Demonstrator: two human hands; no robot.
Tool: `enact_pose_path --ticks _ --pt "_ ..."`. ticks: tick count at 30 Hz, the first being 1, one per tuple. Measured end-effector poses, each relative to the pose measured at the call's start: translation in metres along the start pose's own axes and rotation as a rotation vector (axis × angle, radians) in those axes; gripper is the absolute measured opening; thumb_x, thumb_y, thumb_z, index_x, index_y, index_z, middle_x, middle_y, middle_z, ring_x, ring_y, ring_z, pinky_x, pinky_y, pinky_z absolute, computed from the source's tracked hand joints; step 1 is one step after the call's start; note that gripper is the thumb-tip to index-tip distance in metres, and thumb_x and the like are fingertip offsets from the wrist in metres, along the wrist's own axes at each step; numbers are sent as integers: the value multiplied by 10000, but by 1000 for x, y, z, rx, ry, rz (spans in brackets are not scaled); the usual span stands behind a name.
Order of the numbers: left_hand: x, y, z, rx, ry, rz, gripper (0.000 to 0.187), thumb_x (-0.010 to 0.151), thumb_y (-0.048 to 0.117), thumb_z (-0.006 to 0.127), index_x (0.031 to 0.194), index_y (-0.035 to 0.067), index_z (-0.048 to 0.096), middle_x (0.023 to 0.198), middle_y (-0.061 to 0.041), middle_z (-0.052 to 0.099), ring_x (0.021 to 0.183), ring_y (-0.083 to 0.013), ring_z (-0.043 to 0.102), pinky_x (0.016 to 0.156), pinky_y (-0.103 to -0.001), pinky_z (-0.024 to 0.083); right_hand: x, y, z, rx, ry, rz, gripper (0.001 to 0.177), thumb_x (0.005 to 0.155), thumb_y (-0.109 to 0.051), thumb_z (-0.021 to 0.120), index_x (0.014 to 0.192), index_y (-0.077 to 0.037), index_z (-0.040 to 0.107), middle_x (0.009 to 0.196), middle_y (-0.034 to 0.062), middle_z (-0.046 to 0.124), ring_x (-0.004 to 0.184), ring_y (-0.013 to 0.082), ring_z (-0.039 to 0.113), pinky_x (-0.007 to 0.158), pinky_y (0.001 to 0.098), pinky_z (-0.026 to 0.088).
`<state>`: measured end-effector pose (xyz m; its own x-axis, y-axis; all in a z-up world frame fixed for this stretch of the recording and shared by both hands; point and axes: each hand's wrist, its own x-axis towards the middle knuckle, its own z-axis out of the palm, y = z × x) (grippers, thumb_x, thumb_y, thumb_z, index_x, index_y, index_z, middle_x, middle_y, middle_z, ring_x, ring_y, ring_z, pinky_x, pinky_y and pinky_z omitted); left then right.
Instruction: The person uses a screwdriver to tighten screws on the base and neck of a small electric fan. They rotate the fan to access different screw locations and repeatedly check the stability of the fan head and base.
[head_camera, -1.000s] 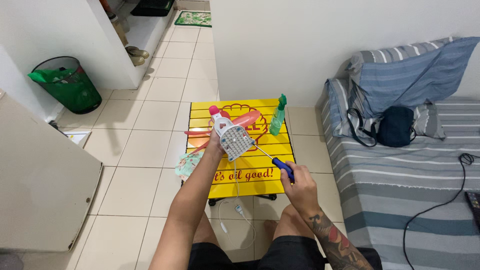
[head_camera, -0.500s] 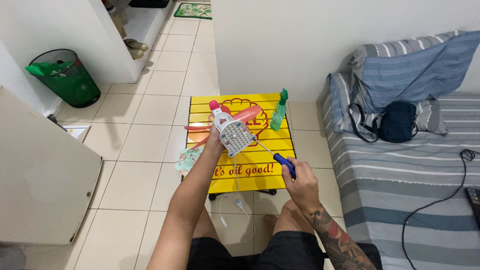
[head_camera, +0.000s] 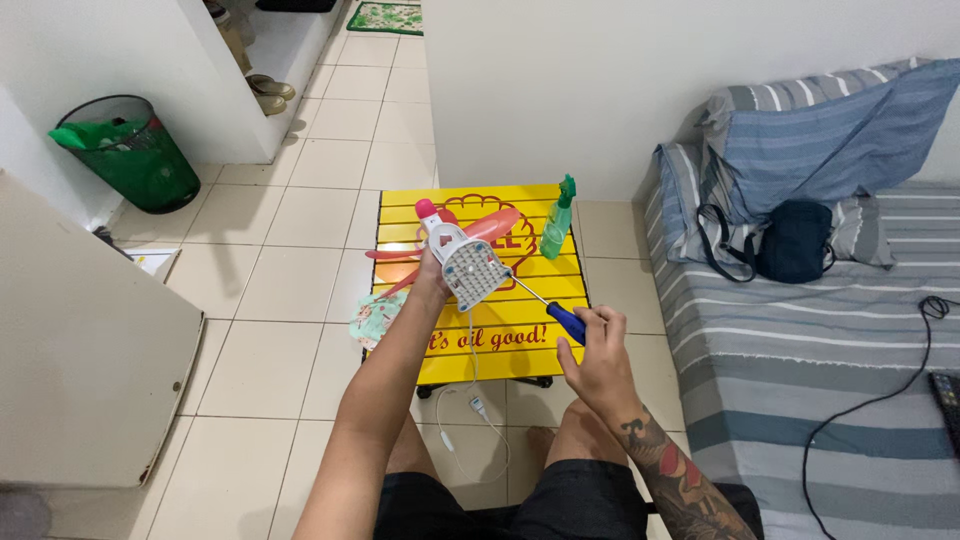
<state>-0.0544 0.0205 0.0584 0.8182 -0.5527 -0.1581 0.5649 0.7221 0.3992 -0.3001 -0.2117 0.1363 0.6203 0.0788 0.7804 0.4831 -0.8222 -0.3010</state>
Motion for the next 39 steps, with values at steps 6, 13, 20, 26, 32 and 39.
enact_pose_path --ticks 6,13,20,26,32,39 --pt "35 -5 -60 -31 112 203 407 1073 452 423 1097 80 587 921 -169 725 776 -341 761 715 -553 640 -7 6 6 22 -179 288 343 945 -235 695 1193 -18 599 1023 210 694 868 411 703 725 447 574" --pt "35 -21 -92 81 96 202 299 1050 288 472 974 57 644 834 -140 701 734 -297 728 686 -475 639 -6 14 4 55 -230 347 249 943 -252 677 1063 -34 680 892 184 736 784 359 734 688 417 582" --pt "-12 -36 -79 277 -77 90 198 982 184 511 1038 19 605 913 -181 704 827 -304 735 770 -443 636 -6 21 -4 4 -248 412 210 893 -240 704 976 -49 728 828 168 736 745 332 738 681 403 582" --pt "-16 -42 -96 441 158 111 346 857 -25 646 1183 8 534 990 -142 663 834 -271 706 725 -408 602 -4 24 1 90 -173 386 279 955 -234 678 1128 -15 686 999 195 708 861 337 726 745 397 577" --pt "-18 -52 -107 658 170 324 558 723 -119 645 1216 86 481 1043 -98 608 871 -221 691 737 -359 619 -5 19 12 157 -176 339 343 983 -223 659 1246 -5 636 1090 191 622 966 357 652 851 412 534" --pt "-25 -55 -99 639 248 379 379 951 210 774 1192 22 550 880 -45 593 701 -144 585 620 -310 514 -6 14 24 196 -217 351 352 985 -227 655 1251 2 628 1117 190 604 978 332 659 846 393 544"
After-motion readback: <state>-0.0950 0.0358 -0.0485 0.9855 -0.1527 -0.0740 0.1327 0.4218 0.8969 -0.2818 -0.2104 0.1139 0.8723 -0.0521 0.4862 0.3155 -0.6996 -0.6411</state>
